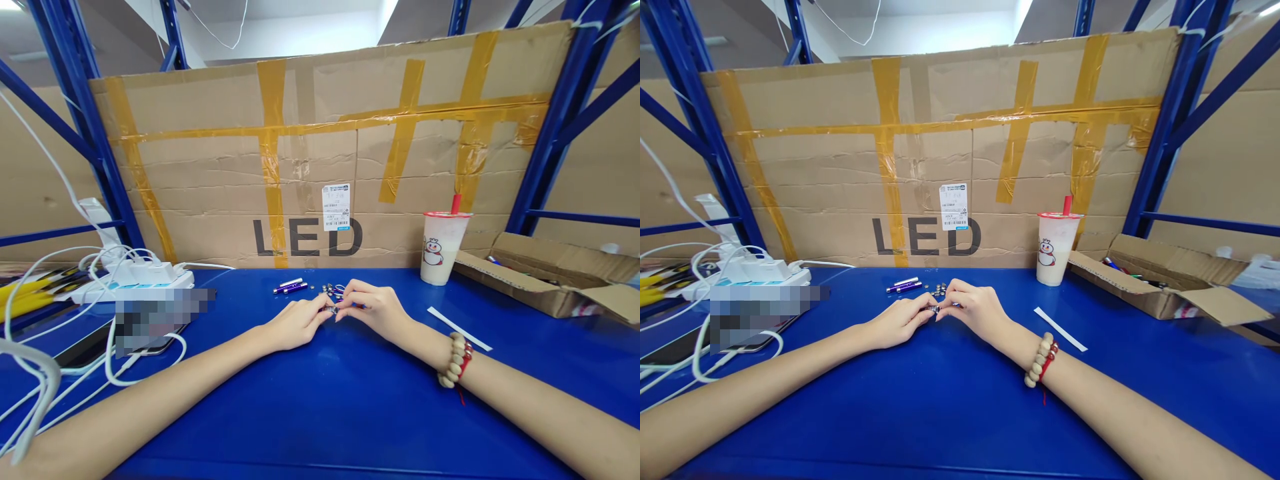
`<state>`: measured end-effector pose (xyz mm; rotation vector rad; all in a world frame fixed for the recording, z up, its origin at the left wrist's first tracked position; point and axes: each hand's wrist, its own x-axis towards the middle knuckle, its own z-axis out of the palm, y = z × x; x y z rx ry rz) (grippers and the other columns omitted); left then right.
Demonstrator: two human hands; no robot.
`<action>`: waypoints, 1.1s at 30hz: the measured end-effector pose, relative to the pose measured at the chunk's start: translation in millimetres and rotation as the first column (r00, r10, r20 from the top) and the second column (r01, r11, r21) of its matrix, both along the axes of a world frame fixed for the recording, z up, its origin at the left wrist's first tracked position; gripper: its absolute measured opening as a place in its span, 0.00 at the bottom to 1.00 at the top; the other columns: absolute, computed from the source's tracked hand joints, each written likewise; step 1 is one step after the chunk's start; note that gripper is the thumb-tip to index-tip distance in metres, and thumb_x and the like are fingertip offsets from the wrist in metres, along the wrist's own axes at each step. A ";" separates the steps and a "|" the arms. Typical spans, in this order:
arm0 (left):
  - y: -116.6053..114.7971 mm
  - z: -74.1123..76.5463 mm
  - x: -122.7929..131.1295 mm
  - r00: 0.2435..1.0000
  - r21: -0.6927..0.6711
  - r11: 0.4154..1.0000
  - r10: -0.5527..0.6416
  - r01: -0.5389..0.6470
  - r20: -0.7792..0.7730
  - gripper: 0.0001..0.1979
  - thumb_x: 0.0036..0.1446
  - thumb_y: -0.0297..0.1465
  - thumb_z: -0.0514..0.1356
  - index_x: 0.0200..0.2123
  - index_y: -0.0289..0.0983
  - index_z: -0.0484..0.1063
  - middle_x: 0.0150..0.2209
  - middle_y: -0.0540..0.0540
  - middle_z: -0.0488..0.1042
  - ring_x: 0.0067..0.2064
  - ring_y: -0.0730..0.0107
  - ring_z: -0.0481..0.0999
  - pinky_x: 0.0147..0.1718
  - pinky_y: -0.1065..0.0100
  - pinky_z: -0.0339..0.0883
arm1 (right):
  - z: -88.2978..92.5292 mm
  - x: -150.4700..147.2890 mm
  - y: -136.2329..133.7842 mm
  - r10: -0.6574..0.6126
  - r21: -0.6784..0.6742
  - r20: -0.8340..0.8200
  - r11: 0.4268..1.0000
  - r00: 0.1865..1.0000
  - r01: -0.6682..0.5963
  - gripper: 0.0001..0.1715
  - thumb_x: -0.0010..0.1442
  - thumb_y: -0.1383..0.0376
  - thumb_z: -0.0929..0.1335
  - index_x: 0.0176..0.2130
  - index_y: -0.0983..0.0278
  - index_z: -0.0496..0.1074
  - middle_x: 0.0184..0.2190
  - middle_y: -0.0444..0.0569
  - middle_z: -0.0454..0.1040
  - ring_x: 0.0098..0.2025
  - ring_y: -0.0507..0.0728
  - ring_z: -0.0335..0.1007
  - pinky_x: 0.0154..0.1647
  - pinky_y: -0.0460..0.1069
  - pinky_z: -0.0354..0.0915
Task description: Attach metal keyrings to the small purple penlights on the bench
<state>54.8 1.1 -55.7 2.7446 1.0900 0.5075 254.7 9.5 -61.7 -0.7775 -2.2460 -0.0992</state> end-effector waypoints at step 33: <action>4.4 -5.8 5.1 0.989 0.068 0.988 0.143 -0.141 -0.028 0.11 0.58 0.38 0.47 0.42 0.42 0.61 0.38 0.49 0.73 0.37 0.63 0.74 0.32 0.67 0.65 | 2.6 -20.9 -10.4 -0.303 -0.278 0.235 0.890 0.924 0.363 0.23 0.58 0.51 0.59 0.24 0.60 0.70 0.21 0.42 0.73 0.26 0.51 0.67 0.22 0.44 0.48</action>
